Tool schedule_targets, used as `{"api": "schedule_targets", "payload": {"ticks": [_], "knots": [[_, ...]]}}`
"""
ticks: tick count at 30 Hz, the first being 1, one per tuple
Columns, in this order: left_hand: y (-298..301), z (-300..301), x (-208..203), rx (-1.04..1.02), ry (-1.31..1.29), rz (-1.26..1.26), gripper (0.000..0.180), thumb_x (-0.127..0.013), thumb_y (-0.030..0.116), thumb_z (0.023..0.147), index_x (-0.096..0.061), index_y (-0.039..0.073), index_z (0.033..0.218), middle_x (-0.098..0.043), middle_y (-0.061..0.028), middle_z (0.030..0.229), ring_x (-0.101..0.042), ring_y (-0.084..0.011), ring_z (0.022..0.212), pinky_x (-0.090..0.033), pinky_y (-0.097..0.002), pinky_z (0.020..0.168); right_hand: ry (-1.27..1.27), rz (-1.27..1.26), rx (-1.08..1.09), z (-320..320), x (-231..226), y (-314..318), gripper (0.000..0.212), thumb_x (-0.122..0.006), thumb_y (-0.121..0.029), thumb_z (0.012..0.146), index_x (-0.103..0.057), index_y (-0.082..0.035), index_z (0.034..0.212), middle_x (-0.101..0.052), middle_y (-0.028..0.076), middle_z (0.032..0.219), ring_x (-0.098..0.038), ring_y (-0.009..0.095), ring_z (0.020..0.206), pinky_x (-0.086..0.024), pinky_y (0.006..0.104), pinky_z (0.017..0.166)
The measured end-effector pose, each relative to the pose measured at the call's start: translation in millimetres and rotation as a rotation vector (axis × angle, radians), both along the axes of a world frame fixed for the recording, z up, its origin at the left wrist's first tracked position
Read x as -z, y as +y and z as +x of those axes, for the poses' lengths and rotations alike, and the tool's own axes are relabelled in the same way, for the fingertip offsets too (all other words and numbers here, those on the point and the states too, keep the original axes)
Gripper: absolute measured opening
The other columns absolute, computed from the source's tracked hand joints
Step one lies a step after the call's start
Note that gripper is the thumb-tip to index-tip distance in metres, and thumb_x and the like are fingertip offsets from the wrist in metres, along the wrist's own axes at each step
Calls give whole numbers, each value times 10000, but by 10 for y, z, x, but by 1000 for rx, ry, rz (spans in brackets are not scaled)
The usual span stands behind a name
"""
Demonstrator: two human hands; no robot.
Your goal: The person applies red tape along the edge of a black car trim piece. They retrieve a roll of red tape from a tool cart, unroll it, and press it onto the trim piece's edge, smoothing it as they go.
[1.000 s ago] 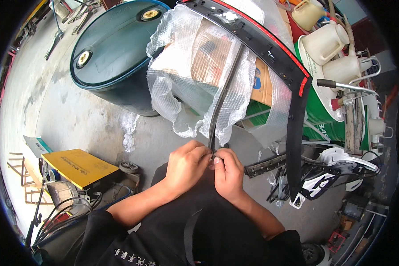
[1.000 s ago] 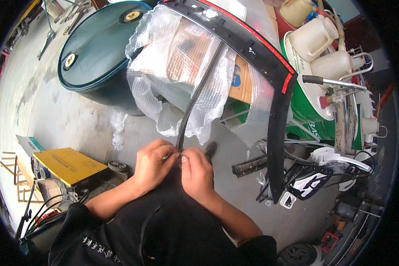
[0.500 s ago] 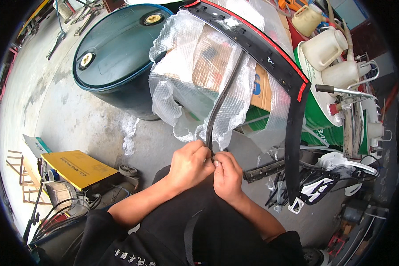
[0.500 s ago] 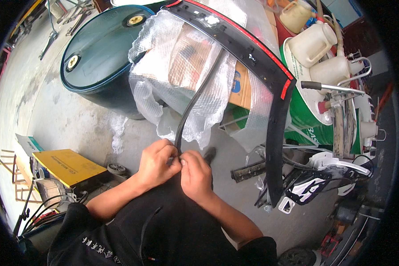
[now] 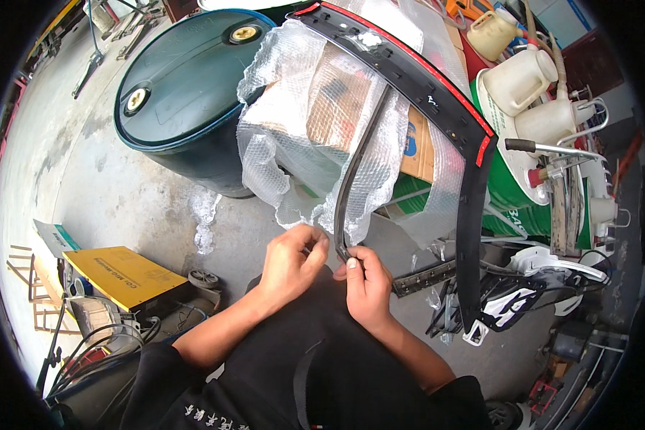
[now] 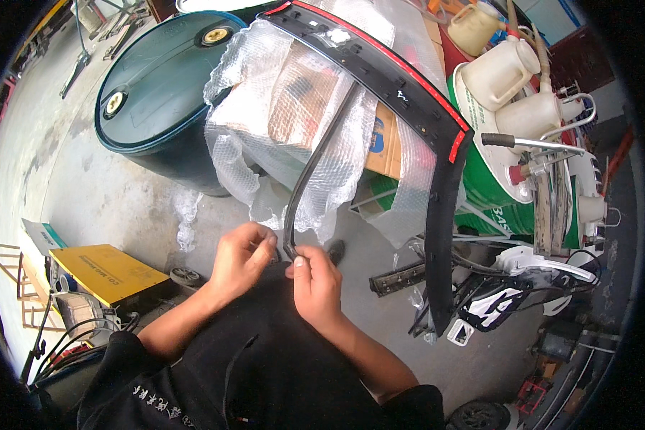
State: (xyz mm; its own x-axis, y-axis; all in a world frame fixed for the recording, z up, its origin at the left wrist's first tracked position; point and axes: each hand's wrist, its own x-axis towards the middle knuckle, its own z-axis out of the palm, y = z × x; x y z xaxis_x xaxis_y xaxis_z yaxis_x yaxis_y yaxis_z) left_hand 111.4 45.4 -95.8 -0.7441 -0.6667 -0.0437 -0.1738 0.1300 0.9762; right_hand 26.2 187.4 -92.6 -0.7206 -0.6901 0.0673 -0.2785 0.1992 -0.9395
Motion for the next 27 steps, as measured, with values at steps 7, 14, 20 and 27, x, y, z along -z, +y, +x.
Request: {"api": "schedule_targets", "payload": {"ticks": [7,14,20,27], "knots": [[129,61,-9,96,-38,26,160,-703,135,870,-664,-9,928,-668,-131,846,-638,-244,683,-511,-372,635,45,48,-46,-55,124,25,116,-585,-44,948,-595,33,1035,-664,143,797,-689,233,691,-529,337,627],[49,11,-99,128,126,-824,306,-748,70,709,-686,16,1003,-677,-94,1051,-628,-300,1009,-524,-408,866,-18,44,-8,-89,142,47,117,-618,-38,928,-605,30,1021,-665,145,788,-662,226,665,-519,337,621],[50,24,-113,146,134,-861,317,-753,84,704,-689,26,1009,-676,-89,1056,-621,-306,1038,-521,-415,876,-92,26,15,-93,148,46,105,-630,-32,919,-609,29,1002,-665,126,765,-659,192,652,-511,322,604],[135,52,-112,115,-92,184,168,-714,117,852,-664,-19,938,-664,-122,899,-669,-265,826,-535,-359,722,-66,-17,-13,-106,190,43,86,-635,-33,918,-609,24,978,-661,105,754,-655,171,655,-504,306,600]]}}
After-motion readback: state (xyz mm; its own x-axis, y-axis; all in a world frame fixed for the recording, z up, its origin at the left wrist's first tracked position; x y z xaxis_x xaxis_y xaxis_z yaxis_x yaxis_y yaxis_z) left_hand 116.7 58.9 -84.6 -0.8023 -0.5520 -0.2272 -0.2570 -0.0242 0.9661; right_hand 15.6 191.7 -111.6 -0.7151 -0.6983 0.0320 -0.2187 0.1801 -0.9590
